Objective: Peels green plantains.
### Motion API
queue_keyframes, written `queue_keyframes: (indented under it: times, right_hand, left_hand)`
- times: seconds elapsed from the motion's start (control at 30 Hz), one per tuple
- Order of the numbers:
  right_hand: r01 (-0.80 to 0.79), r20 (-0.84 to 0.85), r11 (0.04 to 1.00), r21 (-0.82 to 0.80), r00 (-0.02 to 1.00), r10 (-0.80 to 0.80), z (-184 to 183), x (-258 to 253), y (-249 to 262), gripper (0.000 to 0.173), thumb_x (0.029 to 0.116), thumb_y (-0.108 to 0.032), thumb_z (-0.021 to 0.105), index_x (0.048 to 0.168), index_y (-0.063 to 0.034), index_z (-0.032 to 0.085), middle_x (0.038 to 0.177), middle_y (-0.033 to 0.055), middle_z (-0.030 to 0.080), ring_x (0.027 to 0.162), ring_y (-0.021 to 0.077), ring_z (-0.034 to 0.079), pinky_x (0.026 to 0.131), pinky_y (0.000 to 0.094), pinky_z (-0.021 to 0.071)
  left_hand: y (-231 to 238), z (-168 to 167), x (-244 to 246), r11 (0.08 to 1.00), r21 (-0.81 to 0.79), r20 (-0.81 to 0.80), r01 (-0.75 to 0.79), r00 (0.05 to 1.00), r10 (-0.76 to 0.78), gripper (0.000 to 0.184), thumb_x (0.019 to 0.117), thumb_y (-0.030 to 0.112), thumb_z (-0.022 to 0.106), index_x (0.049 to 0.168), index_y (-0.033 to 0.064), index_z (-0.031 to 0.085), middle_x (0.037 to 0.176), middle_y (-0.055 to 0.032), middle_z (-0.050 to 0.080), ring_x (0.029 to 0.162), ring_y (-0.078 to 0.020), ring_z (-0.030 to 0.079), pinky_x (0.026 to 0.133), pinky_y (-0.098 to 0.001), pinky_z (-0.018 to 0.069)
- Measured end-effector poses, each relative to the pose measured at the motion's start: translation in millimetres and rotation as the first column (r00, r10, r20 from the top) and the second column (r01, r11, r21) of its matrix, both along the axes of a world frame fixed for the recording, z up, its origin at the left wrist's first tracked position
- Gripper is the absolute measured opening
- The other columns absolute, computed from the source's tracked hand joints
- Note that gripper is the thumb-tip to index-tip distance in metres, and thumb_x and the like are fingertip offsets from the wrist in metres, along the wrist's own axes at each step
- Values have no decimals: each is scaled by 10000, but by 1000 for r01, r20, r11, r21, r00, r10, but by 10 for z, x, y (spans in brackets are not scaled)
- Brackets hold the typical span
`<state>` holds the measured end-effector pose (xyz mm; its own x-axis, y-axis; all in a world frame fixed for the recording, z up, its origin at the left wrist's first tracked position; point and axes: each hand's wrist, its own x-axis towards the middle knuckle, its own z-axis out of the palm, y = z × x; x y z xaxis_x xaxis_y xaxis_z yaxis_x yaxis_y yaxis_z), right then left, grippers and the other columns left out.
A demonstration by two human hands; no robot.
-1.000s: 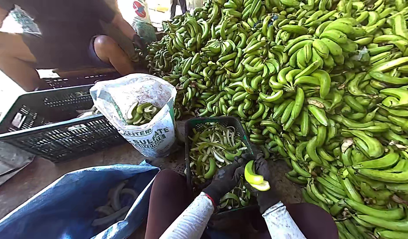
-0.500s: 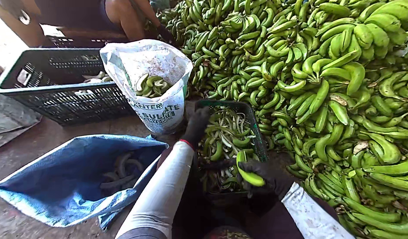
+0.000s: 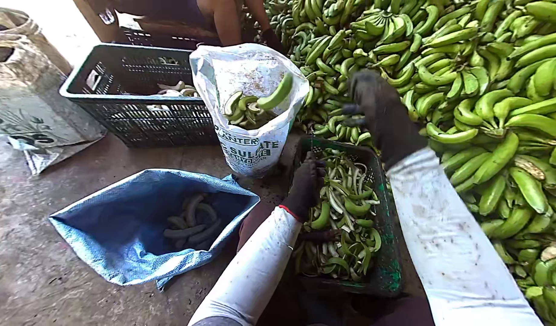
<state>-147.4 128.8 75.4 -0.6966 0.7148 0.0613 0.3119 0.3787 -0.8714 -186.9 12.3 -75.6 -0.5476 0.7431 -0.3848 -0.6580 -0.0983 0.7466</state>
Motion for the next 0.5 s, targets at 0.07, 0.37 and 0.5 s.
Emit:
queue_keyframes:
  times: [0.07,0.37,0.5]
  right_hand:
    - [0,240,965,262,968,-65,-478,292,103,403,1095,-338,397,1393,-102,531,1133,180,658,946,323,679,787,555,561]
    - [-14,900,991,131,421,-113,-2420,760,-525,750,1005,-539,491,1561,-63,330,1260,222,664,1181,391,648,961,588,508]
    - [36,891,988,149,429,-150,-2631,728,-564,782,1014,-462,478,1631,-109,152,1272,193,666,1193,365,647,966,561,517]
  left_hand:
    - [-47,-28,-29,1000,14,-116,27,993,-25,506,1124,451,239,1119,85,588,666,34,485,495,-56,430,495,-210,419]
    - [-140,52,80,994,-27,-389,104,915,-106,487,1121,446,277,1367,132,555,783,-16,520,623,-118,481,594,-276,441]
    - [-259,37,120,979,-93,-483,182,852,-204,486,1096,535,293,1403,242,530,810,-23,548,613,-122,473,550,-277,418]
